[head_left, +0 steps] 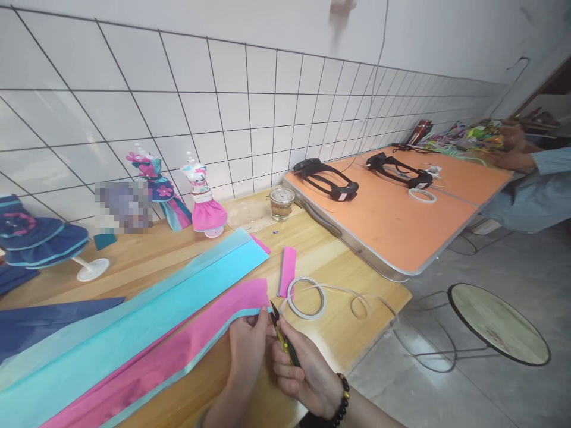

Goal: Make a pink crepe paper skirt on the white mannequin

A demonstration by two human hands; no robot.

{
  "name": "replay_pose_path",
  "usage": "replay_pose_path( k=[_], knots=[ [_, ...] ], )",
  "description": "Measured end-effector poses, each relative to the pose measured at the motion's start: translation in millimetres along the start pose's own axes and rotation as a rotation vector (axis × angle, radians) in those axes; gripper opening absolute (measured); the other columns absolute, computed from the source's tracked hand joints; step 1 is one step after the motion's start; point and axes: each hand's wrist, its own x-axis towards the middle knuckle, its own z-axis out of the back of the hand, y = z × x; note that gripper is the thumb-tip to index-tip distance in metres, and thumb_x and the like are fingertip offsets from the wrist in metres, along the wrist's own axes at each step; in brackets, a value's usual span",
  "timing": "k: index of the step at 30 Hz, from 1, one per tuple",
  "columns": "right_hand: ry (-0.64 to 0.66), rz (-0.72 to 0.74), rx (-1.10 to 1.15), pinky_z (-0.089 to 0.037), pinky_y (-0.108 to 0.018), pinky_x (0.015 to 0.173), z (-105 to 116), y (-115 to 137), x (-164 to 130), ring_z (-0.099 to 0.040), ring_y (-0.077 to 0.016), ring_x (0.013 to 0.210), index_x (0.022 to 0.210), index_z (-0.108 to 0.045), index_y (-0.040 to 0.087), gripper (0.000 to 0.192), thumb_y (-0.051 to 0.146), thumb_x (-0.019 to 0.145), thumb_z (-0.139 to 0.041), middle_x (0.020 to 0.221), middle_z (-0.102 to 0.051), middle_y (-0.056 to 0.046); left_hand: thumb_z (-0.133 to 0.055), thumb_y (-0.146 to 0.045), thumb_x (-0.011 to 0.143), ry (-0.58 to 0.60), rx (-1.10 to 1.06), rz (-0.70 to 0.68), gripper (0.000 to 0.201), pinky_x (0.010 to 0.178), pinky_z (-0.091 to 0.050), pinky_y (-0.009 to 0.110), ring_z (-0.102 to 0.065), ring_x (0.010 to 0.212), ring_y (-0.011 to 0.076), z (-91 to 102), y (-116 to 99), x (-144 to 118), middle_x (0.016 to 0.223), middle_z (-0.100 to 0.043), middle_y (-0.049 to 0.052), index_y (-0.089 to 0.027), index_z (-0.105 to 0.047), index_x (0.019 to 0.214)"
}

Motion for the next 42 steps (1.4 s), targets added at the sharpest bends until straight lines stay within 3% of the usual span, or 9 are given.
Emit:
replay_pose_path(
  k=[7, 9, 12, 14, 16, 20, 26, 34, 42],
  knots=[
    [-0.016, 0.025, -0.224, -0.013, -0.015, 0.032, 1.2, 2.9, -12.7, -0.014, -0.0014, 0.031, 0.095, -0.052, 0.019, 0.041, 0.058, 0.082, -0.051, 0.048, -0.039, 0.011, -0.063, -0.034, 0.066, -0.033, -0.015, 0.006, 0.024, 0.045, -0.040, 0.026, -0.048, 0.041, 0.0137, 4.8, 12.8, 7.4, 0.044, -0.052, -0.003, -0.018, -0.051, 0.052],
    [-0.047, 0.124, -0.475, -0.019, -0.017, 0.033, 4.5, 5.8, -19.5, -0.019, -0.0027, 0.032, 0.092, -0.053, 0.019, 0.043, 0.060, 0.080, -0.052, 0.049, -0.040, 0.010, -0.062, -0.036, 0.067, -0.040, -0.036, 0.005, 0.024, 0.047, -0.040, 0.026, -0.049, 0.041, 0.0135, 6.1, 16.6, 10.2, 0.046, -0.053, -0.002, -0.018, -0.052, 0.055],
    [-0.197, 0.523, -1.030, -0.036, -0.023, 0.049, 17.3, 17.9, -29.1, -0.045, -0.0100, 0.048, 0.088, -0.057, 0.019, 0.033, 0.052, 0.081, -0.056, 0.061, -0.053, 0.002, -0.063, -0.040, 0.066, -0.040, -0.066, 0.002, 0.026, 0.046, -0.040, 0.026, -0.049, 0.039, 0.0130, 6.0, 18.5, 12.3, 0.049, -0.054, -0.002, -0.018, -0.051, 0.058],
    [-0.341, 0.760, -1.408, -0.040, -0.028, 0.063, 29.6, 30.0, -32.0, -0.055, -0.0176, 0.069, 0.091, -0.058, 0.020, 0.023, 0.042, 0.082, -0.059, 0.077, -0.059, -0.003, -0.063, -0.042, 0.065, -0.039, -0.073, 0.001, 0.028, 0.045, -0.039, 0.026, -0.048, 0.038, 0.0127, 5.2, 18.0, 12.2, 0.049, -0.055, -0.002, -0.018, -0.051, 0.057],
    [-0.407, 0.830, -1.688, -0.040, -0.030, 0.066, 42.0, 41.5, -30.6, -0.058, -0.0221, 0.079, 0.096, -0.056, 0.021, 0.019, 0.035, 0.083, -0.057, 0.091, -0.061, -0.007, -0.064, -0.044, 0.064, -0.040, -0.077, -0.003, 0.030, 0.045, -0.038, 0.026, -0.048, 0.037, 0.0127, 4.5, 17.2, 11.6, 0.048, -0.054, -0.002, -0.018, -0.050, 0.056],
    [-0.414, 0.768, -2.038, -0.040, -0.028, 0.063, 57.8, 52.5, -21.0, -0.064, -0.0226, 0.080, 0.102, -0.052, 0.020, 0.015, 0.022, 0.089, -0.045, 0.095, -0.065, -0.009, -0.065, -0.044, 0.062, -0.052, -0.079, -0.009, 0.030, 0.045, -0.038, 0.026, -0.047, 0.038, 0.0131, 4.0, 17.1, 10.8, 0.046, -0.053, -0.002, -0.018, -0.049, 0.056],
    [-0.435, 0.753, -2.128, -0.040, -0.027, 0.063, 73.5, 65.6, -25.3, -0.065, -0.0209, 0.077, 0.098, -0.056, 0.020, 0.018, 0.017, 0.091, -0.039, 0.088, -0.069, -0.008, -0.064, -0.043, 0.062, -0.060, -0.074, -0.010, 0.029, 0.045, -0.038, 0.026, -0.047, 0.038, 0.0133, 3.4, 16.2, 11.2, 0.046, -0.053, -0.002, -0.019, -0.049, 0.054],
    [-0.673, 0.794, -2.174, -0.040, -0.030, 0.066, 110.9, 132.7, -22.4, -0.064, -0.0237, 0.080, 0.105, -0.054, 0.015, 0.022, 0.018, 0.090, -0.038, 0.091, -0.068, -0.013, -0.063, -0.039, 0.065, 0.000, -0.055, -0.004, 0.027, 0.045, -0.038, 0.026, -0.048, 0.039, 0.0137, 6.3, 16.9, 13.1, 0.043, -0.053, -0.002, -0.019, -0.051, 0.052],
    [-0.745, 0.821, -2.184, -0.039, -0.029, 0.061, 115.6, 164.6, -17.1, -0.065, -0.0246, 0.075, 0.102, -0.056, 0.016, 0.021, 0.015, 0.087, -0.041, 0.086, -0.069, -0.011, -0.065, -0.038, 0.064, 0.017, -0.060, 0.001, 0.026, 0.043, -0.038, 0.025, -0.048, 0.037, 0.0132, 8.4, 20.1, 16.3, 0.045, -0.054, -0.002, -0.018, -0.051, 0.053]
  ],
)
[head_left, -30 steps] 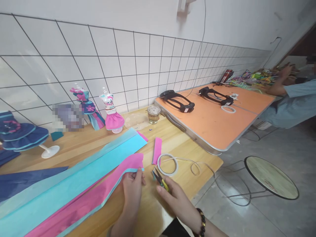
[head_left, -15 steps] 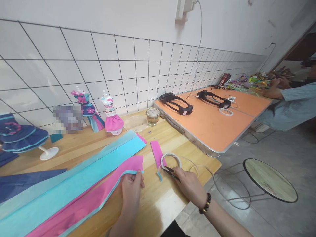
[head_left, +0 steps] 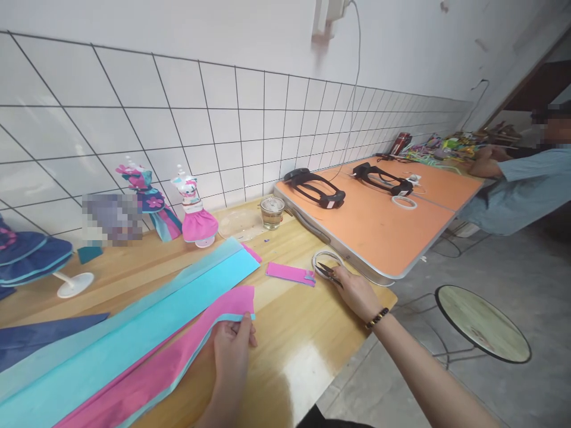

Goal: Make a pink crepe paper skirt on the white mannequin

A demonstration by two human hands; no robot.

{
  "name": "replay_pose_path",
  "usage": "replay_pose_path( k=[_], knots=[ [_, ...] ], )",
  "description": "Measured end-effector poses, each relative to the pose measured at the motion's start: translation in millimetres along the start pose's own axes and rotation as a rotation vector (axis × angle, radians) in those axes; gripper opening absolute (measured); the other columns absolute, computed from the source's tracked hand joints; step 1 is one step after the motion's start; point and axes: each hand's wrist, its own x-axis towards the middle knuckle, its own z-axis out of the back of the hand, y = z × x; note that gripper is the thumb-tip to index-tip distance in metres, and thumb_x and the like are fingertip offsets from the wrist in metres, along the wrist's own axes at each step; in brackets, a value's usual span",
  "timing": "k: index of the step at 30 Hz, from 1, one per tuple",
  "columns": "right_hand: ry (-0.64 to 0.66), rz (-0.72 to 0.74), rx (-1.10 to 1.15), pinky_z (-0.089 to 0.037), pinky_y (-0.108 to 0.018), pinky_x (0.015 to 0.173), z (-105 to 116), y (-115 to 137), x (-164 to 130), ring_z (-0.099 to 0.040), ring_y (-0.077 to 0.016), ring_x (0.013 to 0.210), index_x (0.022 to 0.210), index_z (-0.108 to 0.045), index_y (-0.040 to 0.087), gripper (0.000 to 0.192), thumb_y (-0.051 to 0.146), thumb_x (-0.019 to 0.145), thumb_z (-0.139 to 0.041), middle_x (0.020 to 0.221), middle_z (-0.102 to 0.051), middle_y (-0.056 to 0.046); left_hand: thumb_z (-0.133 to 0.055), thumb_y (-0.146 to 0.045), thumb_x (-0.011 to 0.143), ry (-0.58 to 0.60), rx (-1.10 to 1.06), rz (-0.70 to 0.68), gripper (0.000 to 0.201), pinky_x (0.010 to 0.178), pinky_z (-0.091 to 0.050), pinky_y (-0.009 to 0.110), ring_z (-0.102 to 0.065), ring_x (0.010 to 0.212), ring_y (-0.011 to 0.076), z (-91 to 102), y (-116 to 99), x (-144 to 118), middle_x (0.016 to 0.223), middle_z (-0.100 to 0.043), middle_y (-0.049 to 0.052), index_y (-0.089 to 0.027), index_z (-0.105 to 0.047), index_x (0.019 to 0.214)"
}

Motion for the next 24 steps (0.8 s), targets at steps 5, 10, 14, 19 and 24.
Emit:
replay_pose_path(
  k=[5, 10, 14, 19, 24],
  knots=[
    [-0.029, -0.011, 0.026, -0.042, -0.031, 0.067, 16.2, -5.8, -4.9, -0.065, -0.0255, 0.085, 0.107, -0.057, 0.016, 0.025, 0.013, 0.086, -0.042, 0.097, -0.069, -0.013, -0.065, -0.036, 0.066, 0.001, -0.006, 0.001, 0.024, 0.044, -0.039, 0.025, -0.049, 0.039, 0.0128, -0.3, 1.5, -0.1, 0.047, -0.055, -0.002, -0.018, -0.052, 0.055],
    [-0.026, 0.054, 0.114, -0.046, -0.029, 0.074, 15.1, 36.9, 10.4, -0.063, -0.0221, 0.093, 0.113, -0.054, 0.019, 0.026, 0.025, 0.089, -0.046, 0.108, -0.065, -0.010, -0.065, -0.036, 0.066, 0.010, -0.017, -0.011, 0.026, 0.045, -0.038, 0.025, -0.047, 0.040, 0.0127, -1.7, 4.0, 0.2, 0.043, -0.053, -0.003, -0.018, -0.051, 0.053],
    [0.031, 0.099, 0.152, -0.047, -0.027, 0.071, -4.2, 89.7, 23.9, -0.065, -0.0222, 0.091, 0.118, -0.051, 0.018, 0.033, 0.032, 0.088, -0.051, 0.104, -0.068, -0.010, -0.063, -0.036, 0.069, 0.009, -0.051, -0.044, 0.026, 0.046, -0.037, 0.024, -0.046, 0.041, 0.0117, -4.2, 1.4, -4.2, 0.046, -0.052, -0.003, -0.019, -0.050, 0.056],
    [0.091, 0.133, 0.146, -0.047, -0.029, 0.063, -21.1, 117.3, 11.9, -0.067, -0.0244, 0.081, 0.116, -0.053, 0.015, 0.033, 0.029, 0.086, -0.055, 0.094, -0.070, -0.011, -0.063, -0.037, 0.070, 0.023, -0.107, -0.083, 0.028, 0.047, -0.037, 0.024, -0.044, 0.043, 0.0111, -7.5, -3.8, -12.7, 0.044, -0.047, -0.005, -0.019, -0.047, 0.054],
    [0.043, 0.150, 0.136, -0.045, -0.041, 0.080, -6.4, 112.5, -3.4, -0.060, -0.0299, 0.095, 0.109, -0.059, 0.013, 0.030, 0.032, 0.087, -0.055, 0.097, -0.065, -0.015, -0.066, -0.036, 0.068, 0.083, -0.170, -0.072, 0.026, 0.049, -0.040, 0.025, -0.046, 0.044, 0.0111, -8.8, -5.5, -16.4, 0.049, -0.052, -0.003, -0.018, -0.052, 0.055]
  ],
)
